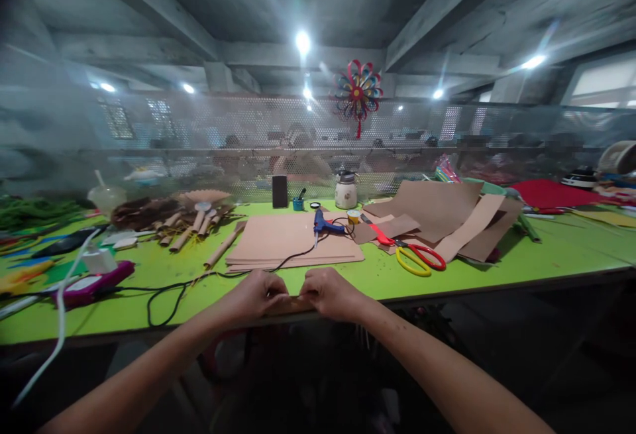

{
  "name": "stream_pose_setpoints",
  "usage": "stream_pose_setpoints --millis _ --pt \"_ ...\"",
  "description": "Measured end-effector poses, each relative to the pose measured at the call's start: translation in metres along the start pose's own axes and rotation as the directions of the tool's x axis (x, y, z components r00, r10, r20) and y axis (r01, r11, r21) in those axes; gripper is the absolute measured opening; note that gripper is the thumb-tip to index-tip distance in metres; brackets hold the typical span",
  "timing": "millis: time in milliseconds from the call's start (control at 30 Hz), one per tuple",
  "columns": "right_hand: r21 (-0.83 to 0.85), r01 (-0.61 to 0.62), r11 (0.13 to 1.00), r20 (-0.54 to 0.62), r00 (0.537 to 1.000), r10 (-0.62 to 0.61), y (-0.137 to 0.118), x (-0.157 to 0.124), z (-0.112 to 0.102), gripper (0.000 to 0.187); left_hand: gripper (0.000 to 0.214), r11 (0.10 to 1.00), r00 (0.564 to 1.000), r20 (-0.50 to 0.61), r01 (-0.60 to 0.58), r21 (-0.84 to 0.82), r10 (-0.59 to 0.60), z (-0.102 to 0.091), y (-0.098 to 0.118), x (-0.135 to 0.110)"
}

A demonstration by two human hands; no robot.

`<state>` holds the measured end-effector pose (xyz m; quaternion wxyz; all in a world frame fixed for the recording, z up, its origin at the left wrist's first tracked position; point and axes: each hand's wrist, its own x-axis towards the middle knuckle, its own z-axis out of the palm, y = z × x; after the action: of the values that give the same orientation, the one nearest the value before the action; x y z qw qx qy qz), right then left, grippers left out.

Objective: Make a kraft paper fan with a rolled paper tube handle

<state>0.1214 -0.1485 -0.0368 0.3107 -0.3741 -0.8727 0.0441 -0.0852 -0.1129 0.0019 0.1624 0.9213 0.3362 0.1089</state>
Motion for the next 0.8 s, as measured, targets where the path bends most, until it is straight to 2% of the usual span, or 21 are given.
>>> stream_pose_setpoints --millis 133,233,300,367,533,700,800 --pt "0.02 -0.041 0.999 0.029 0.999 0.04 -0.003 0.001 -0.011 0.018 0.018 0.972 0.982 -0.091 -0.146 0.184 0.165 0.003 -0.001 0.001" --pt "0.067 -0.051 0.996 0.039 0.998 0.049 -0.006 0.001 -0.019 0.018 0.017 0.901 0.938 -0.052 -0.311 0.304 0.341 0.001 0.0 0.002" --pt "0.111 -0.063 0.992 0.038 0.998 0.059 -0.008 0.0 -0.023 0.013 0.015 0.86 0.913 -0.023 -0.375 0.346 0.407 -0.001 0.002 0.002" --pt "0.161 -0.094 0.982 0.058 0.995 0.086 -0.01 0.0 -0.027 0.009 0.014 0.857 0.908 -0.017 -0.388 0.34 0.418 -0.004 0.004 0.001" --pt "0.224 -0.176 0.959 0.15 0.978 0.144 -0.014 0.001 -0.03 0.013 0.013 0.927 0.942 -0.029 -0.324 0.19 0.335 -0.002 0.004 -0.002" --pt "0.178 -0.06 0.982 0.108 0.993 0.041 -0.013 0.004 -0.022 0.014 0.013 0.939 0.942 -0.051 -0.325 0.111 0.332 0.005 -0.001 -0.004" --pt "0.148 -0.021 0.989 0.098 0.995 0.006 -0.013 0.003 -0.02 0.016 0.021 0.95 0.95 -0.019 -0.31 0.035 0.311 0.003 -0.001 -0.007"
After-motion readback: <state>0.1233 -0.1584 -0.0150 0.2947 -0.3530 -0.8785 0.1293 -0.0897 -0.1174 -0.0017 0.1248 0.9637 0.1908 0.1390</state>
